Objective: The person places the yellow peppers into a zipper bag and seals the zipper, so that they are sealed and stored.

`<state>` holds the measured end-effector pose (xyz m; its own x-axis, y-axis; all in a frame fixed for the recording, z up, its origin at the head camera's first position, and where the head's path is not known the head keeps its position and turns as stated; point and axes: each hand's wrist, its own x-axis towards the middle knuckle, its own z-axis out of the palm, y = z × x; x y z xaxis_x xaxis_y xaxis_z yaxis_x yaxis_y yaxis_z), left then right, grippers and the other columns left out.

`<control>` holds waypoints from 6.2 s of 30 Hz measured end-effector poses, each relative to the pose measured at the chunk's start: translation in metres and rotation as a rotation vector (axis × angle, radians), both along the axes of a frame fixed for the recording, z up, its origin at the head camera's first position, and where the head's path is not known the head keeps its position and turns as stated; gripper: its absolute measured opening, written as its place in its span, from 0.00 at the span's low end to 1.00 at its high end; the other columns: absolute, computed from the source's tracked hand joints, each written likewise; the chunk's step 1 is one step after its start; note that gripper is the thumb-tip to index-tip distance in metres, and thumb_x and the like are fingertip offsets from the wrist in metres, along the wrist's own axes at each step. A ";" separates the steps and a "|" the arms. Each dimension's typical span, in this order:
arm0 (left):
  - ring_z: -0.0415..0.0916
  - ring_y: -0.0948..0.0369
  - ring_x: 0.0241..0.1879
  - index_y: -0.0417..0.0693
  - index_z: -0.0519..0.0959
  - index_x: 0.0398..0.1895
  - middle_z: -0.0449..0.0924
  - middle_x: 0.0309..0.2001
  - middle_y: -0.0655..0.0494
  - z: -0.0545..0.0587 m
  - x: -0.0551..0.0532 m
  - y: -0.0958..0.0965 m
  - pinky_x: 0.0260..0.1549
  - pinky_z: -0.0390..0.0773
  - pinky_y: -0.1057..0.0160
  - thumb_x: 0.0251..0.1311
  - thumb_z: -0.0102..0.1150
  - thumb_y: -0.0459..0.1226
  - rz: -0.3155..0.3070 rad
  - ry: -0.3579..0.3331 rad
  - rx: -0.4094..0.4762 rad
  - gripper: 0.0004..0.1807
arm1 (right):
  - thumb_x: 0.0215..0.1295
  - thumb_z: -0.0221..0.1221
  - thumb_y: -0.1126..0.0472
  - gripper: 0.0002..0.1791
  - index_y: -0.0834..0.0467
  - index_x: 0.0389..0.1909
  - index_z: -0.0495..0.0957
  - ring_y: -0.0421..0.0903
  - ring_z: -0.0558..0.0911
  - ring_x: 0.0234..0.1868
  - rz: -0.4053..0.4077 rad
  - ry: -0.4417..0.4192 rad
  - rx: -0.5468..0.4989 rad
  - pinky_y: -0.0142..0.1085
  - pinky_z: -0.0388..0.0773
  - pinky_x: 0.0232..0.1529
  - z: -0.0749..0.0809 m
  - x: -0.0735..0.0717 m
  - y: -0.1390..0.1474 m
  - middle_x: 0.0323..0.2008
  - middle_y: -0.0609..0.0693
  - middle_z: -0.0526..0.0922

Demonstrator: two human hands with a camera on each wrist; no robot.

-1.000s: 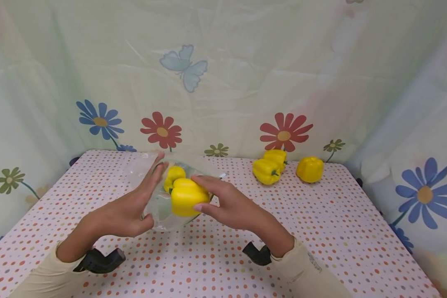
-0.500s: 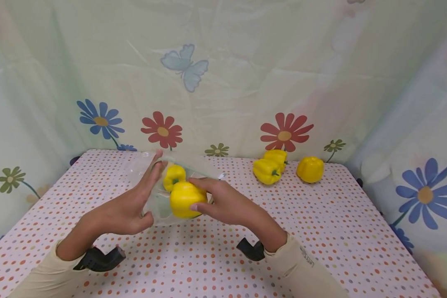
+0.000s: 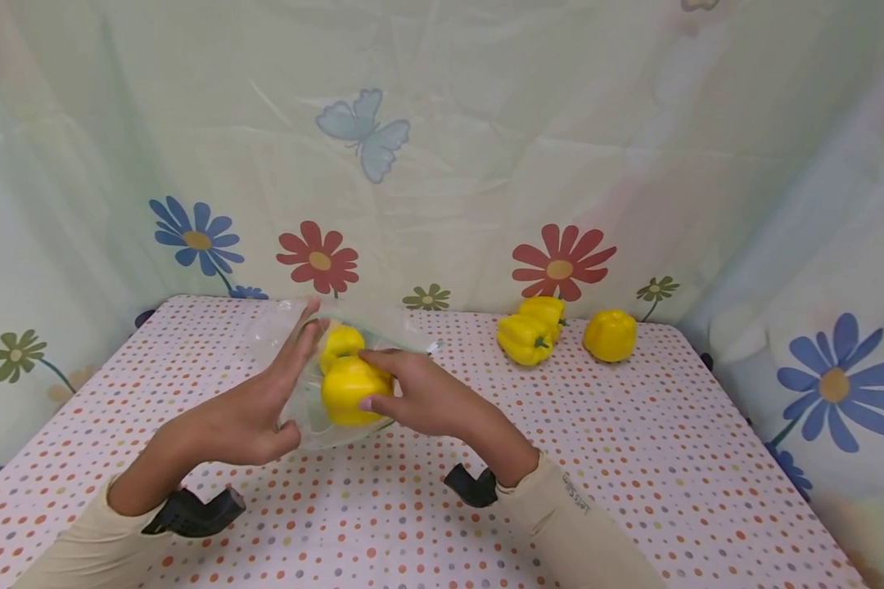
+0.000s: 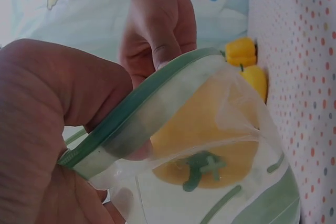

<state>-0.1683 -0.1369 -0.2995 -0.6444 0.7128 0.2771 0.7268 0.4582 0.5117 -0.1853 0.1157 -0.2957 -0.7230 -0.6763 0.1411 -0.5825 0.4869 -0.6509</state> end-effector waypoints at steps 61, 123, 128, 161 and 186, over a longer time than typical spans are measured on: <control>0.48 0.52 0.72 0.49 0.23 0.76 0.11 0.74 0.60 0.000 -0.002 -0.003 0.31 0.78 0.68 0.40 0.53 0.23 -0.005 0.003 0.019 0.64 | 0.67 0.59 0.60 0.28 0.64 0.66 0.68 0.50 0.68 0.66 -0.163 0.078 0.070 0.46 0.67 0.62 -0.015 -0.006 -0.012 0.65 0.54 0.71; 0.38 0.54 0.75 0.51 0.20 0.75 0.11 0.74 0.60 -0.001 -0.002 -0.008 0.41 0.79 0.65 0.37 0.54 0.24 0.027 0.004 0.038 0.67 | 0.68 0.58 0.61 0.22 0.63 0.61 0.74 0.53 0.78 0.55 -0.609 0.265 -0.392 0.27 0.72 0.54 -0.041 -0.060 0.134 0.53 0.57 0.81; 0.37 0.57 0.75 0.53 0.19 0.75 0.11 0.74 0.61 -0.002 -0.002 -0.008 0.48 0.77 0.62 0.37 0.53 0.24 0.036 0.007 0.031 0.67 | 0.69 0.58 0.60 0.23 0.65 0.61 0.74 0.55 0.74 0.59 -0.657 0.235 -0.320 0.42 0.70 0.59 -0.050 -0.066 0.147 0.54 0.59 0.79; 0.36 0.54 0.75 0.48 0.23 0.76 0.11 0.75 0.57 -0.002 -0.004 -0.007 0.45 0.78 0.63 0.39 0.54 0.25 0.023 0.040 -0.004 0.64 | 0.69 0.57 0.54 0.34 0.58 0.73 0.59 0.61 0.60 0.69 -0.776 0.048 -0.211 0.56 0.60 0.64 -0.087 -0.081 0.175 0.71 0.60 0.61; 0.41 0.53 0.74 0.50 0.23 0.76 0.12 0.75 0.61 -0.003 -0.002 -0.008 0.33 0.77 0.68 0.39 0.53 0.25 0.049 0.007 0.001 0.64 | 0.69 0.57 0.58 0.36 0.62 0.74 0.54 0.68 0.63 0.66 -0.731 -0.074 -0.073 0.56 0.66 0.60 -0.080 -0.085 0.170 0.69 0.68 0.57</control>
<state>-0.1702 -0.1453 -0.3028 -0.6766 0.6801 0.2821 0.7069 0.4929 0.5072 -0.2708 0.2860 -0.3760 -0.9949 -0.0087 0.1005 -0.0789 0.6876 -0.7218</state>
